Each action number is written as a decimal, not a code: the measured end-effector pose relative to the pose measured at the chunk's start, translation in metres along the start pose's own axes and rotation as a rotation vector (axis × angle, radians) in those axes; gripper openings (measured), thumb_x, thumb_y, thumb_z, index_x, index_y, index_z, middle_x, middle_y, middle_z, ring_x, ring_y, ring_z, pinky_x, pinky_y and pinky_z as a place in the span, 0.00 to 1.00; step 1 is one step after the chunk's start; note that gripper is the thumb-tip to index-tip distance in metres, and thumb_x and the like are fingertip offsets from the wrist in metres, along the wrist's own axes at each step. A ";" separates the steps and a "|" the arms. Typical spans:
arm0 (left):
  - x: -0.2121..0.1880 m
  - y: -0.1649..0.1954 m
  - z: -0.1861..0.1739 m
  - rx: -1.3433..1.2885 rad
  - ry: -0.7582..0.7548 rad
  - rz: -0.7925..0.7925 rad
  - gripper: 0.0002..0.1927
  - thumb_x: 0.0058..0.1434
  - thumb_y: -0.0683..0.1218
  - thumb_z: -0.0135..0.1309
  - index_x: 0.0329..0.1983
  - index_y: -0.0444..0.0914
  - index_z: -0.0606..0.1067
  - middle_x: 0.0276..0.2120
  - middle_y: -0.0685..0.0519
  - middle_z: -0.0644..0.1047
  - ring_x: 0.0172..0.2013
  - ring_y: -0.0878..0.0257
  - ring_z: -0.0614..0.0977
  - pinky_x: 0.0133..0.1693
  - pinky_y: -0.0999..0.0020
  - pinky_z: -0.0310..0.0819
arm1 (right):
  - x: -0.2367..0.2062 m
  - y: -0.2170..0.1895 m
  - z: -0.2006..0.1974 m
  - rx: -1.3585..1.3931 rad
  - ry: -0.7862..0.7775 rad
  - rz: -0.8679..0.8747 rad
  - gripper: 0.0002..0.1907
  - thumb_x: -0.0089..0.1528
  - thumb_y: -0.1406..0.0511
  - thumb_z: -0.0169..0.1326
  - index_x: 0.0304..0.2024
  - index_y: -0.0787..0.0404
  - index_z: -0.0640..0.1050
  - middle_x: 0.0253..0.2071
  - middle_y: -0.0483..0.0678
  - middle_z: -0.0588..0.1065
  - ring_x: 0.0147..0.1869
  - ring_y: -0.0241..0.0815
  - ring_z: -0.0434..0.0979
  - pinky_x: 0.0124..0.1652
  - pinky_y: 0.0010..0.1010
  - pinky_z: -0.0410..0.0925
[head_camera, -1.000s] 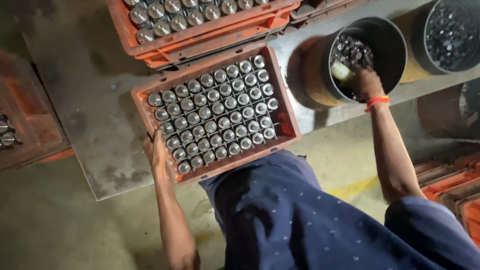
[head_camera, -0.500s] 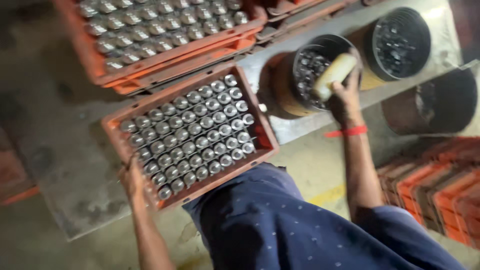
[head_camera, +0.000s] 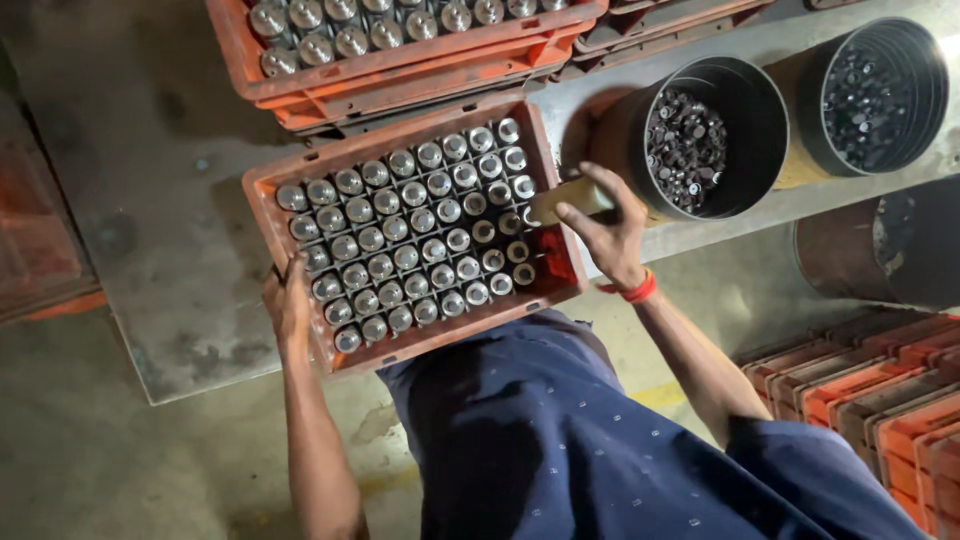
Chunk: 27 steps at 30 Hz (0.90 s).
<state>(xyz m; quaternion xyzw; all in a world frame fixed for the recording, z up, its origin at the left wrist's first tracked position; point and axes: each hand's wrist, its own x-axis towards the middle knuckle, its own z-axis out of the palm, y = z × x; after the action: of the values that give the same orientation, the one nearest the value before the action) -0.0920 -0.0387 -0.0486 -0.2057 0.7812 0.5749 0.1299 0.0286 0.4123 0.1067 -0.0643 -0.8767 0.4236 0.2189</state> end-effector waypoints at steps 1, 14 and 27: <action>-0.002 0.003 0.001 0.000 0.000 -0.059 0.21 0.68 0.54 0.55 0.47 0.29 0.77 0.31 0.52 0.72 0.30 0.61 0.69 0.32 0.60 0.63 | -0.001 -0.005 -0.004 0.012 0.022 -0.109 0.28 0.62 0.69 0.69 0.62 0.60 0.73 0.58 0.56 0.77 0.62 0.51 0.78 0.61 0.41 0.72; -0.010 0.010 0.005 -0.006 -0.017 0.173 0.16 0.67 0.50 0.55 0.42 0.29 0.76 0.32 0.54 0.76 0.34 0.64 0.72 0.39 0.64 0.69 | 0.026 0.025 0.031 -0.005 -0.057 -0.269 0.21 0.59 0.73 0.66 0.53 0.60 0.76 0.53 0.55 0.78 0.59 0.53 0.79 0.57 0.40 0.72; -0.009 0.003 0.011 0.021 0.005 0.130 0.18 0.66 0.50 0.56 0.45 0.29 0.77 0.32 0.51 0.77 0.33 0.63 0.73 0.38 0.62 0.70 | 0.083 0.045 0.056 -0.040 -0.018 -0.099 0.26 0.62 0.69 0.68 0.62 0.62 0.76 0.56 0.57 0.79 0.57 0.49 0.82 0.55 0.36 0.74</action>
<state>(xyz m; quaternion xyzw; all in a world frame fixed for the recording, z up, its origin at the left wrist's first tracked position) -0.0862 -0.0257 -0.0458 -0.1548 0.7992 0.5734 0.0926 -0.0738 0.4253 0.0688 -0.0214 -0.8890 0.3951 0.2305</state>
